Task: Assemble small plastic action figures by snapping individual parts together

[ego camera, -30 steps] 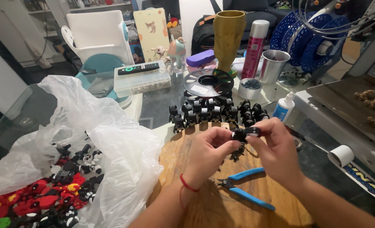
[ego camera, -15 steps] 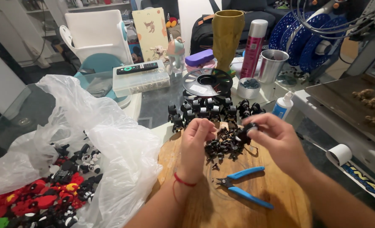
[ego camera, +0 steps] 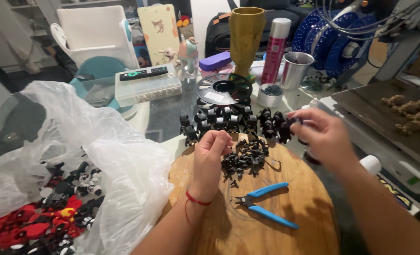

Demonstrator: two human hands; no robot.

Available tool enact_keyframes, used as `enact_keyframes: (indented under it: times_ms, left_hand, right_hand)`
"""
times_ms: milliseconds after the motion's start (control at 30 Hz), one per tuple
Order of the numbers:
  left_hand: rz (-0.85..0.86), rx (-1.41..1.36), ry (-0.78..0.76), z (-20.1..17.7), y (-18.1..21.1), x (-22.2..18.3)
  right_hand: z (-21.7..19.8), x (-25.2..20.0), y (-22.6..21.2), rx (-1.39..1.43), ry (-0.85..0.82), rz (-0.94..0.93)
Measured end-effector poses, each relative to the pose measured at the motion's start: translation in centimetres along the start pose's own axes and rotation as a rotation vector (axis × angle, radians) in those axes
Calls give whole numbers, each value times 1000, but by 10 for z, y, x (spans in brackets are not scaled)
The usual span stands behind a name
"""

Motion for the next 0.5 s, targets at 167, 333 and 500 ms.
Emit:
enact_keyframes:
  times_ms: [167, 333, 500]
  left_hand:
    - [16, 16, -9, 1, -1, 0]
    - [31, 43, -19, 1, -3, 2]
    - [41, 53, -25, 3, 3, -2]
  right_hand:
    - [-30, 16, 67, -299, -5, 100]
    - [-44, 21, 143, -489, -61, 187]
    - [-35, 13, 156, -640, -180, 372]
Point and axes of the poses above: each hand's wrist, its own x-axis towards the middle knuckle, its own z-axis out of the palm, y = z × x, the point moved 9 cm from there along x, towards the middle knuckle, and after that the axes turned 8 degrees about -z, right-handed, at the moved point
